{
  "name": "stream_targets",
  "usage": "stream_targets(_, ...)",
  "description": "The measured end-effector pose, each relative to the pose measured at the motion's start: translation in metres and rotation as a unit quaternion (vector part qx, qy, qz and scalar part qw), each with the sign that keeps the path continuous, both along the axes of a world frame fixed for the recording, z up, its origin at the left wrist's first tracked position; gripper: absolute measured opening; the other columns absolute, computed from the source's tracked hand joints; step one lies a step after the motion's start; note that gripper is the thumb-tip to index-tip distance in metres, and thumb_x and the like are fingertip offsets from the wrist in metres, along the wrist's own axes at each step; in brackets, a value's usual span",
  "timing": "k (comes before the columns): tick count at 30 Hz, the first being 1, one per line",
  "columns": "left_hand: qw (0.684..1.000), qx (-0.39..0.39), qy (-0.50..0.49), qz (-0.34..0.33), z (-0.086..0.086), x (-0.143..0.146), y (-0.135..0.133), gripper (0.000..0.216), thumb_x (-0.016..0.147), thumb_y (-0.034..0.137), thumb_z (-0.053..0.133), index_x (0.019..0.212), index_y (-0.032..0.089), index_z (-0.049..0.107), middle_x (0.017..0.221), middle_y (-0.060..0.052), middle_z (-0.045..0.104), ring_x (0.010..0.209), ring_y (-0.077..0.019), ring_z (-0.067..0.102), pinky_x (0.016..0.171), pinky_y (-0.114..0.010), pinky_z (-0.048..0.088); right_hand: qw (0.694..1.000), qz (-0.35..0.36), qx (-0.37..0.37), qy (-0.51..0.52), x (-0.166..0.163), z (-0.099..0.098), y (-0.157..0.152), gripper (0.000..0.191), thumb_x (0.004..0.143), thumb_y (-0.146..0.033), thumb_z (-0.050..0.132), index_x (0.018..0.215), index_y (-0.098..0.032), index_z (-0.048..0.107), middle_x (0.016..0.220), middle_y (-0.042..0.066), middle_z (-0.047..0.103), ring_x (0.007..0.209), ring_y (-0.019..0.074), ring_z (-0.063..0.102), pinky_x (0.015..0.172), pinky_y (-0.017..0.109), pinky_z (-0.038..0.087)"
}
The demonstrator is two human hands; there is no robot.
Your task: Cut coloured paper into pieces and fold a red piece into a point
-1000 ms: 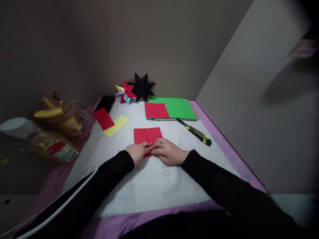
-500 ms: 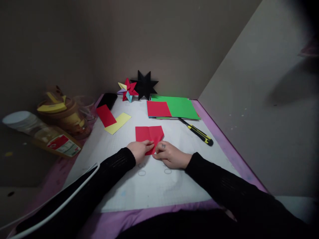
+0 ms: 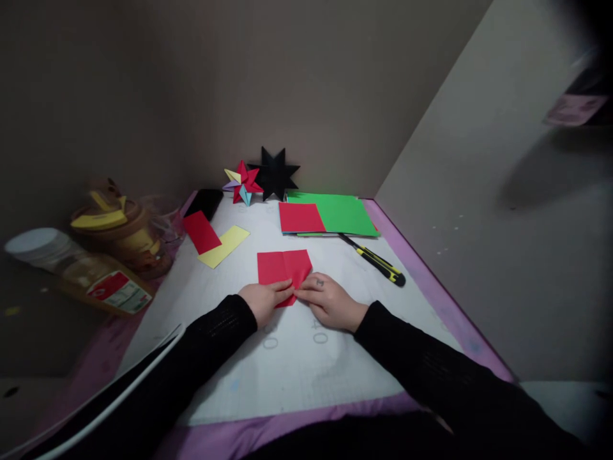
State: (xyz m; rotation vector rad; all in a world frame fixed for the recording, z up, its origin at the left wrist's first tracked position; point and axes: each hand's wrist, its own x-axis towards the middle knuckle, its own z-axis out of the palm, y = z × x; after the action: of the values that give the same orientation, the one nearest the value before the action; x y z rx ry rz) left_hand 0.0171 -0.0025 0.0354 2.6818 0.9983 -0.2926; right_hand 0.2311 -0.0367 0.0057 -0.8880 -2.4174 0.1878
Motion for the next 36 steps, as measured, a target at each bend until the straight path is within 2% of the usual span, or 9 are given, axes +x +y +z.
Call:
stream_targets(4, 1.000, 0.004, 0.023, -0.005, 0.005, 0.001, -0.001, 0.068, 0.072, 0.014, 0.047, 0.136, 0.033, 0.035, 0.144, 0.004, 0.033, 0.095, -0.0218, 0.063, 0.068, -0.027, 0.050, 0.996, -0.039, 0.026, -0.078, -0.001, 0.000, -0.003, 0.038, 0.079, -0.010, 0.047, 0.113, -0.021, 0.058, 0.086, 0.008, 0.054, 0.084, 0.0204, 0.044, 0.077, 0.038, 0.039)
stream_targets(8, 1.000, -0.005, 0.024, -0.003, 0.004, 0.002, 0.001, 0.070, 0.072, 0.015, 0.048, 0.137, 0.033, 0.033, 0.144, 0.003, 0.031, 0.100, -0.0232, 0.061, 0.070, -0.028, 0.050, 0.992, -0.022, 0.049, -0.116, -0.003, 0.003, -0.007, 0.033, 0.081, -0.014, 0.047, 0.111, -0.019, 0.059, 0.086, 0.008, 0.053, 0.082, 0.0201, 0.043, 0.076, 0.037, 0.036)
stream_targets(13, 1.000, -0.016, 0.010, 0.007, 0.001, 0.002, 0.002, 0.070, 0.072, 0.015, 0.049, 0.138, 0.033, 0.032, 0.144, 0.002, 0.032, 0.099, -0.0226, 0.061, 0.071, -0.027, 0.048, 0.991, -0.021, 0.027, -0.126, -0.005, 0.003, -0.007, 0.031, 0.080, -0.012, 0.046, 0.104, -0.021, 0.063, 0.082, 0.008, 0.052, 0.079, 0.0189, 0.042, 0.073, 0.035, 0.036)
stream_targets(19, 1.000, -0.020, 0.013, 0.006, -0.001, 0.002, 0.002, 0.074, 0.069, 0.011, 0.048, 0.138, 0.029, 0.033, 0.144, 0.001, 0.032, 0.096, -0.0232, 0.062, 0.068, -0.027, 0.048, 0.984, -0.113, -0.023, -0.137, -0.002, 0.003, 0.000, 0.027, 0.079, -0.012, 0.047, 0.094, -0.021, 0.068, 0.083, 0.009, 0.053, 0.081, 0.0203, 0.043, 0.072, 0.033, 0.035)
stream_targets(23, 1.000, -0.020, 0.010, 0.014, -0.003, 0.003, 0.001, 0.076, 0.067, 0.011, 0.051, 0.138, 0.030, 0.032, 0.144, 0.000, 0.032, 0.097, -0.0234, 0.062, 0.071, -0.027, 0.048, 0.969, -0.186, -0.037, -0.159, 0.006, 0.002, 0.008, 0.029, 0.081, -0.013, 0.047, 0.101, -0.021, 0.066, 0.090, 0.012, 0.055, 0.086, 0.0232, 0.044, 0.072, 0.035, 0.035)
stream_targets(27, 1.000, -0.008, 0.018, 0.022, -0.003, 0.004, -0.001, 0.077, 0.066, 0.011, 0.052, 0.138, 0.030, 0.032, 0.145, 0.000, 0.030, 0.100, -0.0234, 0.061, 0.071, -0.027, 0.048, 0.952, -0.247, -0.038, -0.177, 0.017, 0.000, 0.018, 0.029, 0.081, -0.014, 0.047, 0.102, -0.020, 0.066, 0.088, 0.013, 0.056, 0.085, 0.0246, 0.045, 0.069, 0.035, 0.035)
stream_targets(32, 1.000, -0.003, 0.019, 0.008, 0.000, 0.003, -0.003, 0.077, 0.067, 0.011, 0.050, 0.139, 0.029, 0.030, 0.145, 0.000, 0.029, 0.094, -0.0232, 0.063, 0.065, -0.027, 0.049, 0.949, -0.270, -0.027, -0.160, 0.023, 0.000, 0.023, 0.026, 0.079, -0.013, 0.049, 0.096, -0.020, 0.067, 0.088, 0.012, 0.057, 0.085, 0.0241, 0.046, 0.072, 0.036, 0.036)
stream_targets(34, 1.000, 0.005, 0.030, 0.001, 0.001, 0.003, -0.004, 0.078, 0.067, 0.012, 0.051, 0.140, 0.028, 0.029, 0.146, 0.000, 0.027, 0.091, -0.0233, 0.064, 0.064, -0.028, 0.049, 0.953, -0.274, -0.014, -0.127, 0.021, 0.001, 0.021, 0.028, 0.078, -0.012, 0.049, 0.100, -0.019, 0.065, 0.093, 0.012, 0.058, 0.089, 0.0246, 0.047, 0.076, 0.038, 0.036)
stream_targets(36, 0.999, 0.009, 0.040, -0.004, 0.002, 0.003, -0.005, 0.078, 0.067, 0.013, 0.051, 0.140, 0.028, 0.028, 0.147, -0.001, 0.026, 0.090, -0.0235, 0.064, 0.064, -0.029, 0.050, 0.965, -0.247, 0.000, -0.087, 0.016, 0.001, 0.020, 0.032, 0.079, -0.011, 0.048, 0.107, -0.018, 0.061, 0.099, 0.011, 0.058, 0.095, 0.0246, 0.046, 0.082, 0.039, 0.036)
